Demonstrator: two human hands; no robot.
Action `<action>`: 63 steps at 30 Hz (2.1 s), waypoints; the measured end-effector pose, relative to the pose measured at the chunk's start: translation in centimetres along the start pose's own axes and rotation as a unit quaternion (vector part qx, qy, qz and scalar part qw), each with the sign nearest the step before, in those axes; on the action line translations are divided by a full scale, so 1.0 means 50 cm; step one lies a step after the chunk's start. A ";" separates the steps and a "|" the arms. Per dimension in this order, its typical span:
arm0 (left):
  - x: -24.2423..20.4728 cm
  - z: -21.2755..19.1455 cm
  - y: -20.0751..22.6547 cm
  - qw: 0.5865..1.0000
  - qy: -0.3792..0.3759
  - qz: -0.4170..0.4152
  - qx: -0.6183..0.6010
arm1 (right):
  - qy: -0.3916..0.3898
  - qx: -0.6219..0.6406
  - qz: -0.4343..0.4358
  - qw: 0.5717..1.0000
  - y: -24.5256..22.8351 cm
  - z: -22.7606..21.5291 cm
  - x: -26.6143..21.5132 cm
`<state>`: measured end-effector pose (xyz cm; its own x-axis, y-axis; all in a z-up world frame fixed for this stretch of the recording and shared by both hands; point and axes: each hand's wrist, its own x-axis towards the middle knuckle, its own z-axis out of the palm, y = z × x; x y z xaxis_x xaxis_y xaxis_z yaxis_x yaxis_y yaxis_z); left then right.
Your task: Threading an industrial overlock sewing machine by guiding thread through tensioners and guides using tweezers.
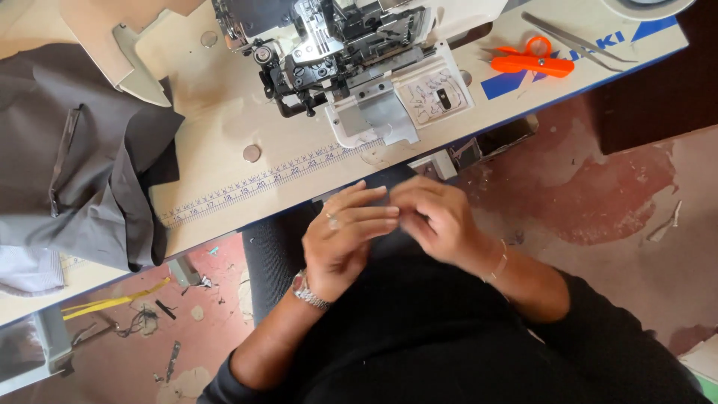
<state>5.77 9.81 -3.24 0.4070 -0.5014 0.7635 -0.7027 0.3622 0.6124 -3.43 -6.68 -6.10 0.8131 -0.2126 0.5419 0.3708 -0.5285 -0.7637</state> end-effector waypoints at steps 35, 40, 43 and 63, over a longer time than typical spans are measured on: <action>0.029 0.052 0.045 0.960 -0.278 0.013 0.021 | -0.192 0.465 0.356 0.788 -0.038 -0.126 -0.135; 0.002 0.011 0.026 0.929 -0.366 -0.045 0.041 | -0.370 0.275 0.498 0.735 0.154 -0.294 -0.150; -0.005 -0.012 0.026 0.950 -0.299 -0.061 0.068 | -0.348 0.073 0.455 0.816 0.330 -0.392 -0.138; -0.017 0.015 0.002 0.950 -0.288 -0.075 0.098 | -0.105 -0.291 0.517 0.798 0.499 -0.441 -0.107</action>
<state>4.93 9.68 -3.96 0.1642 -0.9031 0.3968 -0.7806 0.1270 0.6121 -8.42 -36.87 -20.32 0.6298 -0.6720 -0.3896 -0.7684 -0.4654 -0.4393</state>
